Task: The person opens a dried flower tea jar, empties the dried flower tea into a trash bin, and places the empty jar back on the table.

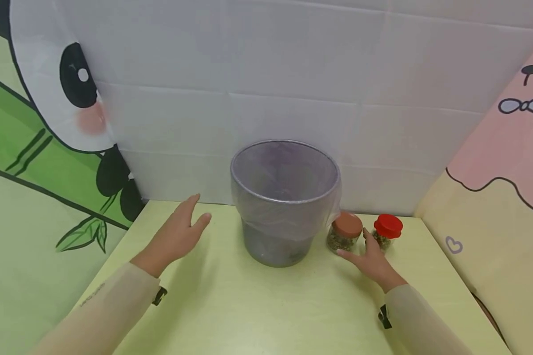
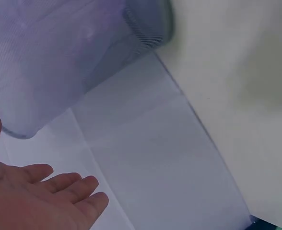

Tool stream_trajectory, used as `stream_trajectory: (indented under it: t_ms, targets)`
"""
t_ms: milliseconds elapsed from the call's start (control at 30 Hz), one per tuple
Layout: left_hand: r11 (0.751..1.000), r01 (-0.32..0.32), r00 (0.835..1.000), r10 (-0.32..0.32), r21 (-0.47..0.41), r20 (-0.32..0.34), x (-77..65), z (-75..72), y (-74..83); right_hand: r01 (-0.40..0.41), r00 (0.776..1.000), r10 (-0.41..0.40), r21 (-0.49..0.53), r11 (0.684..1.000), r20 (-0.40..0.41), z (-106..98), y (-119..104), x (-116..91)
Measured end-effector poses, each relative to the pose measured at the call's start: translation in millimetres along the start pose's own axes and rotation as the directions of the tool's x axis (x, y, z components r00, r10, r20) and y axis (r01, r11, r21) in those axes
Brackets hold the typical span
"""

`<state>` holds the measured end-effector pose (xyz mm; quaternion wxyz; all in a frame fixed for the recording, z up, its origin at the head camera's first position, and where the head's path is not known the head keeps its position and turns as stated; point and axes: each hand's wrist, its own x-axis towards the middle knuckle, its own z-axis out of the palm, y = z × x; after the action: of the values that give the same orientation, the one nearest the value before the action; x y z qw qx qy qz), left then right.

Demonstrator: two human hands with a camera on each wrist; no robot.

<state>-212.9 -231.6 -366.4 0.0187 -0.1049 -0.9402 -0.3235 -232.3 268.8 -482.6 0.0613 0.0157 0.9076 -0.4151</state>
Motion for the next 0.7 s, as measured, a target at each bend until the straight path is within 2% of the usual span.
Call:
stream_trajectory:
  t_ms: [167,267,400,467,633,700]
  targets:
    - [0.987,0.041,0.999,-0.040,-0.153,0.010,27.6,-12.6,21.2,-0.009,1.000,0.009,0.038,0.999,-0.005,0.7,1.3,8.8]
    - [0.971,0.058,0.998,-0.055,-0.234,0.016,43.0,-20.2,32.1,0.010,1.000,-0.009,0.084,0.996,-0.009,1.1,1.0,14.2]
    - [0.940,0.111,0.994,-0.107,-0.324,0.030,62.9,-25.2,44.4,0.002,1.000,-0.002,0.138,0.990,-0.002,2.6,-0.3,20.5]
    - [0.913,0.132,0.991,-0.127,-0.386,0.039,72.3,-25.8,49.9,-0.014,1.000,0.013,0.165,0.986,0.010,3.0,-0.9,23.3]
    - [0.803,0.155,0.988,-0.140,-0.576,0.071,92.0,-26.6,63.7,-0.059,0.998,0.051,0.216,0.975,0.041,2.2,-3.6,30.4]
    - [0.766,0.153,0.988,-0.136,-0.624,0.075,98.5,-26.4,69.2,-0.066,0.997,0.058,0.226,0.972,0.043,1.3,-3.6,34.0]
